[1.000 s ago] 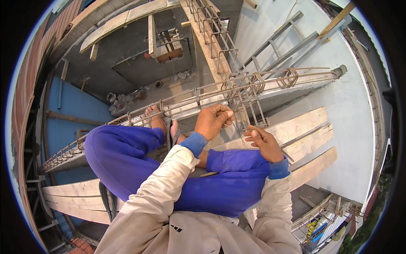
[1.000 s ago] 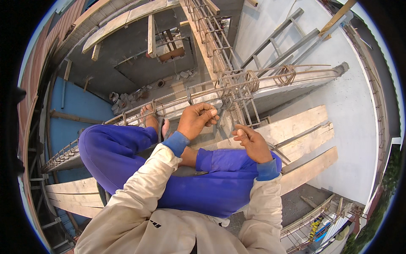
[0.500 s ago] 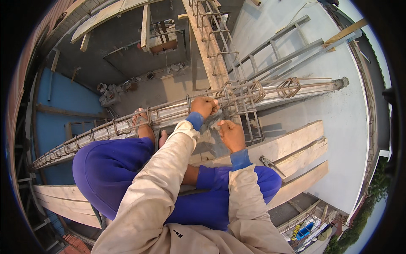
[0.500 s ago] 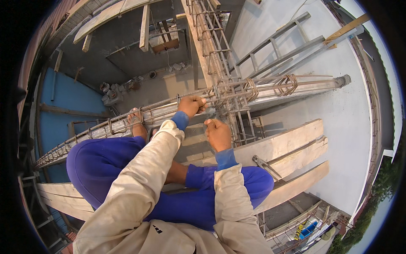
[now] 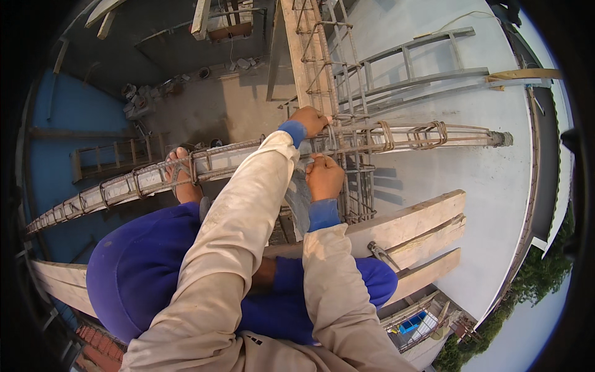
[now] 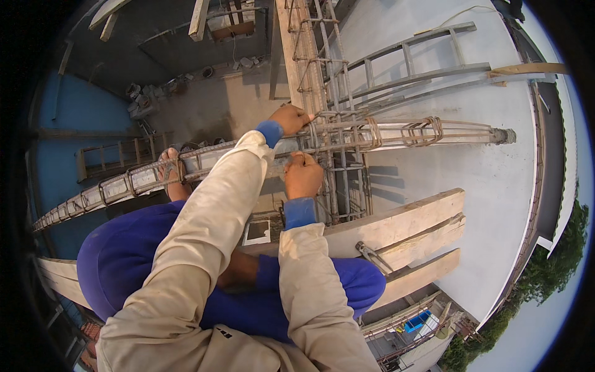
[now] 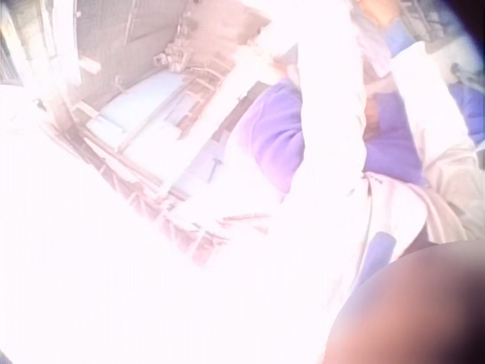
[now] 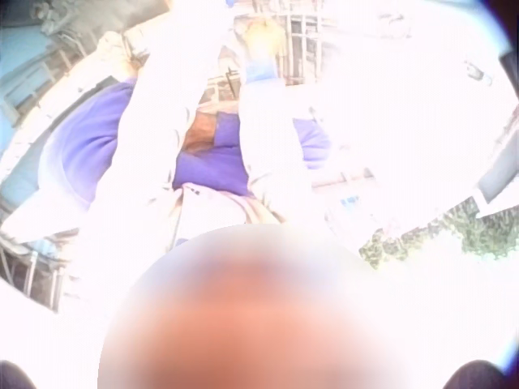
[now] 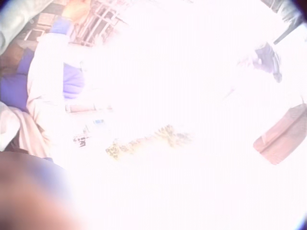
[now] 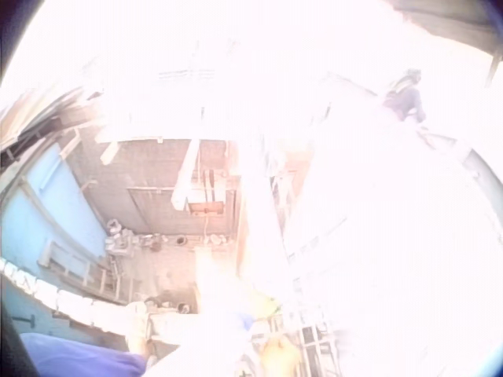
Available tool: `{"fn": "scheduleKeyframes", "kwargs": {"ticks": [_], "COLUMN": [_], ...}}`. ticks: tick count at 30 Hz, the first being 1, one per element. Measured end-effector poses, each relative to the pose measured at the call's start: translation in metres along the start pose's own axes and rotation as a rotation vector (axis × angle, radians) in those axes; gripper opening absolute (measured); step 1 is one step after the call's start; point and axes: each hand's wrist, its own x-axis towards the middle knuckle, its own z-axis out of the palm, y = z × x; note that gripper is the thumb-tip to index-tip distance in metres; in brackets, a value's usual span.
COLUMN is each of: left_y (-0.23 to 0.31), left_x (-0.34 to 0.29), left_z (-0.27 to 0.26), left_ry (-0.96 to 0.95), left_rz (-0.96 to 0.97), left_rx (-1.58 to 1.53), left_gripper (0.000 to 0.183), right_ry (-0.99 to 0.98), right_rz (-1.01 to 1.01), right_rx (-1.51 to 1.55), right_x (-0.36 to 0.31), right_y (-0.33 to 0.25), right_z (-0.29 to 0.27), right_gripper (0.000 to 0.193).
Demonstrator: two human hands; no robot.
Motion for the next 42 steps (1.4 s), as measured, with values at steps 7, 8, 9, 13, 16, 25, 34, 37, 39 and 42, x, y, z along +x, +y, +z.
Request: {"fn": "scheduleKeyframes", "kwargs": {"ticks": [7,8,9,13,16,25,34,37,39,42], "left_y": [0.002,0.003,0.003,0.000,-0.004,-0.001,0.004,0.017,0.027,0.040], "left_x": [-0.001,-0.004,-0.005,-0.006,-0.003,-0.005,-0.013,-0.030,-0.045,-0.057], "left_z": [-0.002,-0.003,-0.004,-0.005,-0.007,-0.010,-0.009,-0.015,-0.018,-0.016], "left_ry": [-0.041,-0.049,0.000,0.044,0.037,-0.028,-0.010,-0.003,0.038,0.087], "left_rz": [0.029,0.022,0.024,-0.103,-0.202,-0.096,0.068,0.038,-0.012,-0.013], "left_rx": [-0.040,-0.023,-0.030,-0.057,-0.067,-0.068,-0.139,-0.097,-0.001,0.101], "left_gripper": [0.039,0.038,0.037,0.043,0.052,0.045,0.039,0.039,0.039,0.039], "right_ry": [0.056,0.065,0.066,0.123,0.069,0.021,-0.112,-0.147,-0.144,-0.116], "right_rz": [0.110,0.001,-0.096,-0.445,-0.442,0.057,-0.103,-0.180,-0.119,-0.127], "right_rx": [-0.011,-0.140,-0.265,-0.670,-0.773,-0.345,-0.316,-0.240,-0.174,-0.146], "right_x": [-0.009,-0.008,-0.006,0.018,0.040,0.007,-0.001,-0.032,-0.057,-0.078], "right_y": [0.008,0.007,0.005,-0.010,-0.022,-0.013,0.015,0.046,0.068,0.085], "right_z": [0.001,-0.003,-0.008,-0.030,-0.038,-0.030,-0.017,-0.038,-0.054,-0.068], "right_gripper": [0.027,0.028,0.028,0.029,0.029,0.028,0.025,0.025,0.025,0.025]}}
